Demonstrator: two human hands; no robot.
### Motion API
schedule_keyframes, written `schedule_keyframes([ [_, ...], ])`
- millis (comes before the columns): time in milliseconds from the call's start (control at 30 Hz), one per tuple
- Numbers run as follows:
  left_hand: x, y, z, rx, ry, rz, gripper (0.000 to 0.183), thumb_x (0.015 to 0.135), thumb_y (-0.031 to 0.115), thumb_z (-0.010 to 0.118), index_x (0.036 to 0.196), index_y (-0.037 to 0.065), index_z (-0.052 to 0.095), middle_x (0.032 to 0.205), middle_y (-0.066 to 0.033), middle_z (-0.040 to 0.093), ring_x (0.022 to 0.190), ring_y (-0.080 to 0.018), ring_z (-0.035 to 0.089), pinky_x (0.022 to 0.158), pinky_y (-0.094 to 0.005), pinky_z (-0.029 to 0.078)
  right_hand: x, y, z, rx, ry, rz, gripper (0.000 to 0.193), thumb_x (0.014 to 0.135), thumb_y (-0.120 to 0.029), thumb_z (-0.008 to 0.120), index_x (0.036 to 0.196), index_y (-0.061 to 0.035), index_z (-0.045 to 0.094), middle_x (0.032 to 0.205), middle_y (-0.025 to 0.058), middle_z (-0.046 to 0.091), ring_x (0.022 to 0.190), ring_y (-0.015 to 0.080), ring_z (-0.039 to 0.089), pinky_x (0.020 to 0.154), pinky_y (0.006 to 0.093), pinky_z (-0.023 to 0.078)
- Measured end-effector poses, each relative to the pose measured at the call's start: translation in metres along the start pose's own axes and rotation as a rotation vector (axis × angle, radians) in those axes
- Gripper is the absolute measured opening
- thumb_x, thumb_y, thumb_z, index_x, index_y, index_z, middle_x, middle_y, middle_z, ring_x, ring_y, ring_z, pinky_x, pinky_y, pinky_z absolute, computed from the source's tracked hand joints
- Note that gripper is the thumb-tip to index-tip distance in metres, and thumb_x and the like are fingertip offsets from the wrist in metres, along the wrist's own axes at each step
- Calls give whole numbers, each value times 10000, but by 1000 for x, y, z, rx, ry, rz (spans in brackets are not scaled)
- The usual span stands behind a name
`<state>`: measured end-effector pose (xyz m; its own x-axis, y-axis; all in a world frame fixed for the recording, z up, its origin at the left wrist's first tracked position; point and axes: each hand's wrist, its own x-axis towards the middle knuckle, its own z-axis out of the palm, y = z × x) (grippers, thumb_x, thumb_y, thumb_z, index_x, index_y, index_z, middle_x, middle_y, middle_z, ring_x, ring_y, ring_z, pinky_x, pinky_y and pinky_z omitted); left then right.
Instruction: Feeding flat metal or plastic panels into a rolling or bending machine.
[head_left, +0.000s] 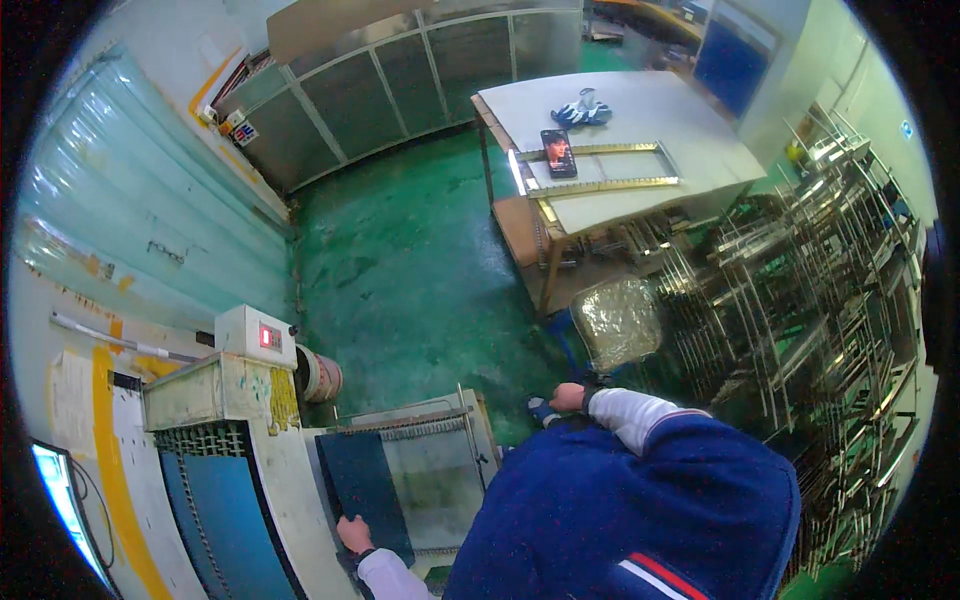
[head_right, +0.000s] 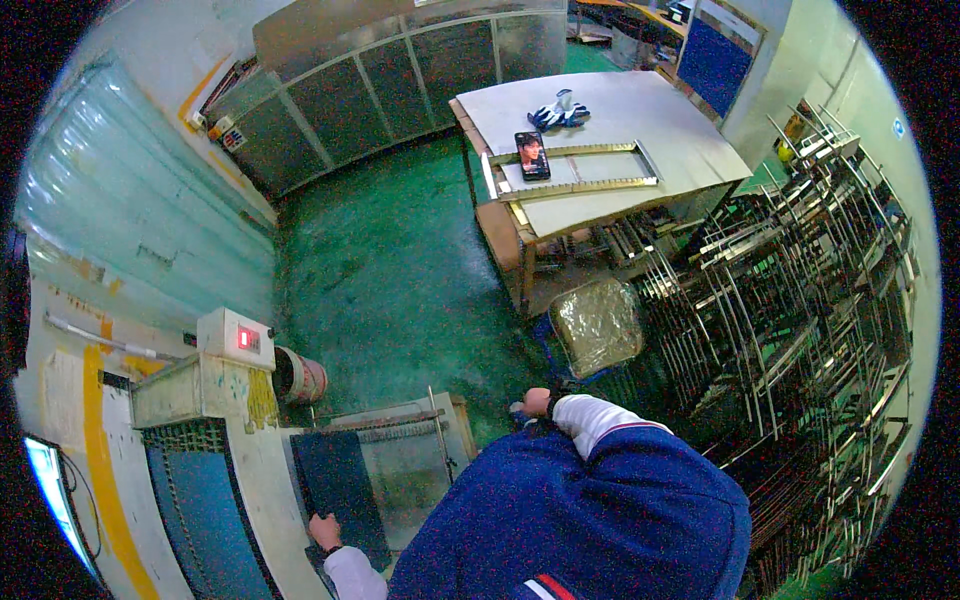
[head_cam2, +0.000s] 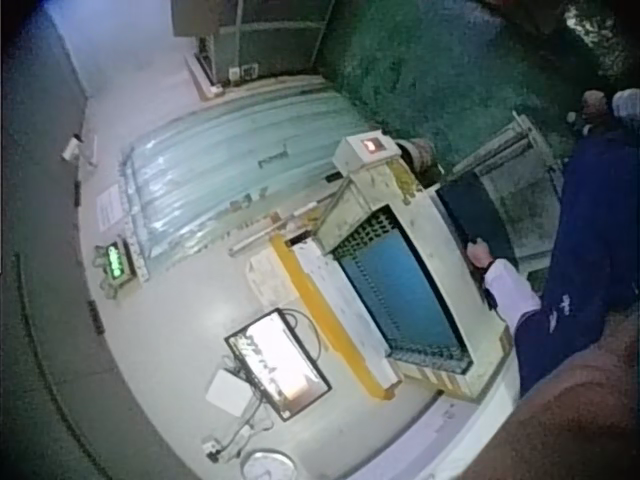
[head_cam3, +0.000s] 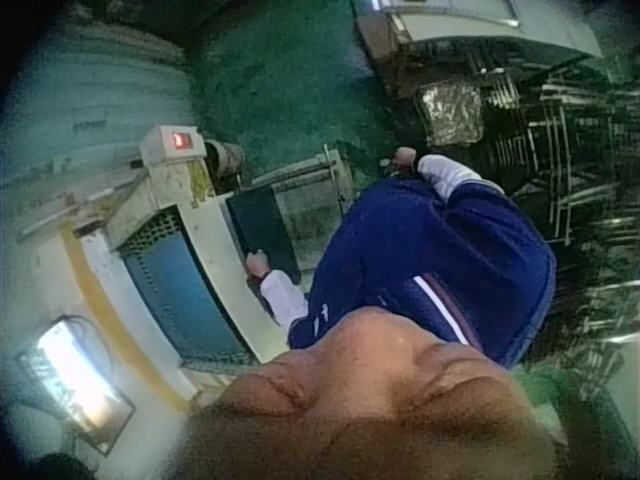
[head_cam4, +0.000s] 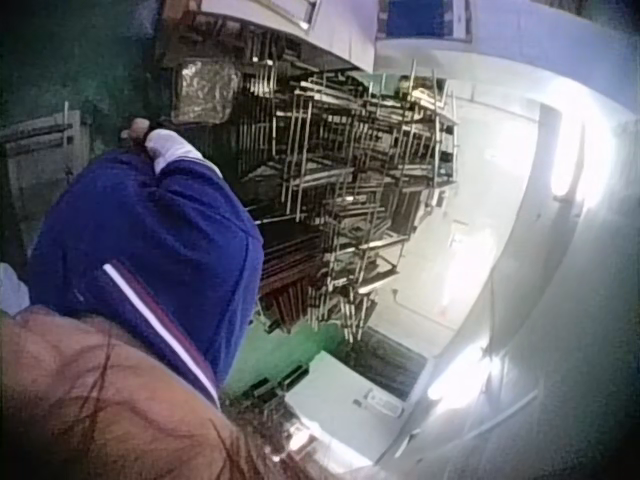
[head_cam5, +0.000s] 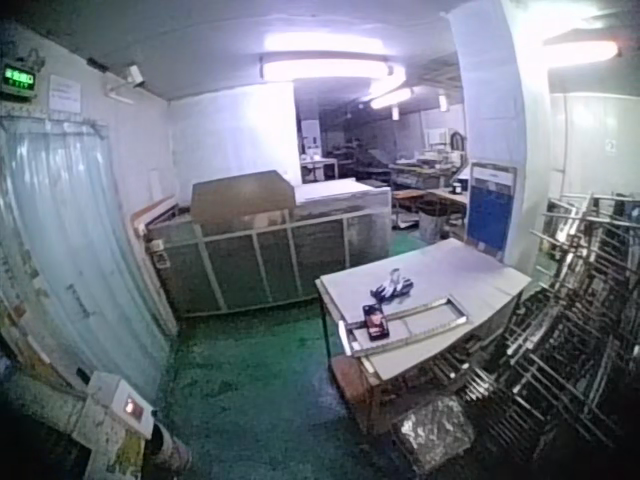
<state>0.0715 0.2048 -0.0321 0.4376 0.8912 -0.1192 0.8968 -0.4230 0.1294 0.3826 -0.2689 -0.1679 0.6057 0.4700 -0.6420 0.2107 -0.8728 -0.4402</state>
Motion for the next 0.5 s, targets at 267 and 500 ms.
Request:
schedule_keyframes([
  [267, 2, -5, 13, -1, -15, -24, 212, 686, 135, 598, 804, -41, 595, 807, -232, 577, 775, -381, 549, 660, -433, 425, -6, 1, 0, 78, -3, -8, 337, 691, -328, 491, 680, -12, 608, 635, 179, 577, 619, 326, 564, 588, 403, 436],
  [500, -12, 6, 1, 9, 46, -4, 196, 687, 119, 590, 824, -21, 597, 811, -215, 585, 777, -372, 556, 661, -425, 431, 5, 5, 6, 123, -49, 84, 398, 675, -403, 568, 671, -9, 625, 696, 181, 596, 647, 316, 582, 559, 384, 444],
])
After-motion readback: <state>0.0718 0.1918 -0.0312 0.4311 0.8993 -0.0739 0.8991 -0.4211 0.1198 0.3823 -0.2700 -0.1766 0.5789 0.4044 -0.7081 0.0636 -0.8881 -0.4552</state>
